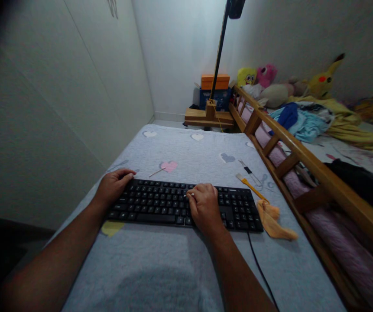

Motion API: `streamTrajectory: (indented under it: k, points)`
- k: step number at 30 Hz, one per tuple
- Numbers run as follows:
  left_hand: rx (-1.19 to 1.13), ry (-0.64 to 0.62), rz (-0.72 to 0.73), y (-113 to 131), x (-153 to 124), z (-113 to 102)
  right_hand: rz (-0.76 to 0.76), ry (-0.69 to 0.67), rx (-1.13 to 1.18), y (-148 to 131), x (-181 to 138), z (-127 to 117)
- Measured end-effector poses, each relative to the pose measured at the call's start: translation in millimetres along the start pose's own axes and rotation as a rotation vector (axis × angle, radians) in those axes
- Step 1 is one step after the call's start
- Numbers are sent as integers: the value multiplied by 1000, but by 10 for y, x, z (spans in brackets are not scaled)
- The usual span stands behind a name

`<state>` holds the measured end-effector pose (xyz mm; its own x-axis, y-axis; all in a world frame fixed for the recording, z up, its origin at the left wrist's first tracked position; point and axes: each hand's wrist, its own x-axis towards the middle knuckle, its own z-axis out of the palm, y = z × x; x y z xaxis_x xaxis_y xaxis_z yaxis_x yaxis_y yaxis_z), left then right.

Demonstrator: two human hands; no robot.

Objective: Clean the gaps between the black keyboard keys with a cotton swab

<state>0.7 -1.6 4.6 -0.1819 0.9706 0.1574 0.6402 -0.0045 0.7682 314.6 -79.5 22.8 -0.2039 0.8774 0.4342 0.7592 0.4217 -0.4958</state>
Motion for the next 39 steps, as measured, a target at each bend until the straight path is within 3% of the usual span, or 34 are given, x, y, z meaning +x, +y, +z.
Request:
streamTrajectory:
  k: [5, 15, 39]
  points:
    - [-8, 0, -6, 31, -4, -12, 16, -2, -10, -5, 8, 4]
    - [-23, -5, 19, 2, 3, -2, 26, -161, -120, -68, 224, -85]
    - [-13, -1, 32, -68, 21, 13, 25, -92, 6, -64, 142, 40]
